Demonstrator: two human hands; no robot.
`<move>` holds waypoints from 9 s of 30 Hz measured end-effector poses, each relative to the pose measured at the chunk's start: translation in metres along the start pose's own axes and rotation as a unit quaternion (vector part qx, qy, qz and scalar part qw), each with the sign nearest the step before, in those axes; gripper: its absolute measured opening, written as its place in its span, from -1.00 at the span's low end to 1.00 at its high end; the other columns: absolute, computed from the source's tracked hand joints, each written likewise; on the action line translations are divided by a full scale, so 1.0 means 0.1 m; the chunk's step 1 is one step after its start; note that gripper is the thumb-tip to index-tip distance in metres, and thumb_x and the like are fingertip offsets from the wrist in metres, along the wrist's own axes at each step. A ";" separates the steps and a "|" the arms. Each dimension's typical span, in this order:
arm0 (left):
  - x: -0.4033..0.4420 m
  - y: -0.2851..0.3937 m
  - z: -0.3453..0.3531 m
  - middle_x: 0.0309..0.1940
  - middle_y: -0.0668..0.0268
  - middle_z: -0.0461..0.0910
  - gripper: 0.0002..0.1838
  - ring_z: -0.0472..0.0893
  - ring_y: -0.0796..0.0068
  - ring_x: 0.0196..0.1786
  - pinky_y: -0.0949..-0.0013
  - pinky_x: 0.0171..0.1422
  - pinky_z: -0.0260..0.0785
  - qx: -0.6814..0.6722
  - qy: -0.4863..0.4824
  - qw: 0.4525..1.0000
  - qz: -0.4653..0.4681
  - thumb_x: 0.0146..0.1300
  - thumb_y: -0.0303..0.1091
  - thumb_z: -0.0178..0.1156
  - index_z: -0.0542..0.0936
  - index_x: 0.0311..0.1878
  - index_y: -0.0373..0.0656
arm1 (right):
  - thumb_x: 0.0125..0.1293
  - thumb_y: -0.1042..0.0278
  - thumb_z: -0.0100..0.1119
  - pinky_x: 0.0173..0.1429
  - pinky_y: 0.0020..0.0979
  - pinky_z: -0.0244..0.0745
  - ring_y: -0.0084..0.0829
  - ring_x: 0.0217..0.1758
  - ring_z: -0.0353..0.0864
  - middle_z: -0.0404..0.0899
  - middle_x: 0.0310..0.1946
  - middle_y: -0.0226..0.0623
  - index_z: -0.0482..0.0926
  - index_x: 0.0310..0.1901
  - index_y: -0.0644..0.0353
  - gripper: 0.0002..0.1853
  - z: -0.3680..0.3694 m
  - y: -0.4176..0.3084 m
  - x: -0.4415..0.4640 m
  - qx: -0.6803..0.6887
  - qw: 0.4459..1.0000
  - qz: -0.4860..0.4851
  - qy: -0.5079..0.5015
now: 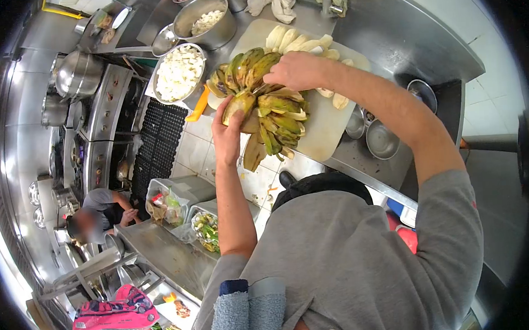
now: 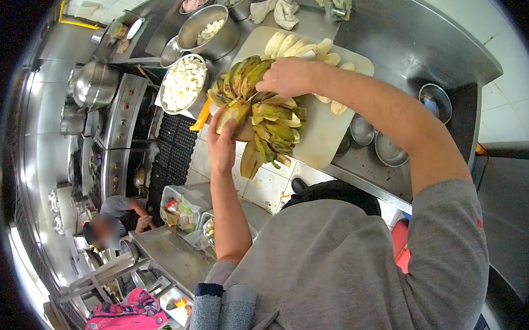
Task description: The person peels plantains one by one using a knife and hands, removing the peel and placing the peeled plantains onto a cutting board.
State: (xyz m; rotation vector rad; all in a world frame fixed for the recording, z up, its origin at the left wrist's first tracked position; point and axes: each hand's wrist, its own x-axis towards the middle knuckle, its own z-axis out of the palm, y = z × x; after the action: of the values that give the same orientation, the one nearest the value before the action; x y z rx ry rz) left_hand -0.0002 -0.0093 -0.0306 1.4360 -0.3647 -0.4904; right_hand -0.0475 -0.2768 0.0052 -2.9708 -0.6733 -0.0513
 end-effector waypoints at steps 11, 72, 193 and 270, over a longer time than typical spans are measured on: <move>0.00 0.07 -0.02 0.12 0.12 0.59 -0.51 0.60 0.38 0.13 0.36 0.26 0.46 -0.097 -0.003 0.994 -0.047 0.35 -0.49 0.16 0.42 0.35 -0.30 | 0.22 0.37 0.19 -0.20 -0.14 0.62 -0.13 -0.32 0.73 0.68 -0.40 -0.16 0.61 -0.23 0.14 -0.88 -0.20 -0.04 -0.09 -0.015 0.994 0.108 -0.026; 0.16 0.23 -0.17 0.02 0.22 0.59 -0.40 0.56 0.46 0.08 0.39 0.25 0.41 -0.006 -0.042 0.993 -0.108 0.13 -0.48 0.37 0.45 0.27 -0.32 | 0.17 0.58 0.06 0.02 -0.08 0.60 0.08 -0.11 0.68 0.68 -0.19 0.09 0.62 0.00 0.37 -0.65 0.10 -0.24 0.86 0.282 0.936 -0.176 0.116; 0.33 0.39 0.35 -0.10 0.13 0.64 -0.69 0.72 0.37 -0.10 0.33 -0.02 0.68 0.209 0.062 0.956 0.198 0.16 -0.54 0.45 0.64 -0.04 -0.36 | 0.09 0.61 0.33 -0.18 -0.14 0.53 -0.03 -0.26 0.64 0.59 -0.30 -0.07 0.56 -0.15 0.32 -0.74 0.17 -0.93 0.25 0.262 0.821 0.255 0.439; 0.70 0.37 0.32 -0.47 0.18 0.60 -0.74 0.60 0.12 -0.35 0.18 -0.27 0.44 0.409 -0.039 0.817 0.406 0.11 -0.25 0.51 0.65 -0.43 -0.22 | 0.07 0.54 0.29 -0.21 -0.21 0.56 -0.16 -0.22 0.61 0.57 -0.34 -0.25 0.57 -0.29 0.20 -0.85 0.37 -0.75 -0.04 0.177 0.886 0.112 0.415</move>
State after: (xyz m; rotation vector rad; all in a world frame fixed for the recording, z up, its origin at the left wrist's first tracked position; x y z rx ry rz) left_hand 0.0467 -0.0708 0.0059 1.8827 -1.3039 0.3783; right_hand -0.0827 -0.2076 -0.0252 -2.3055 -0.1838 -0.9895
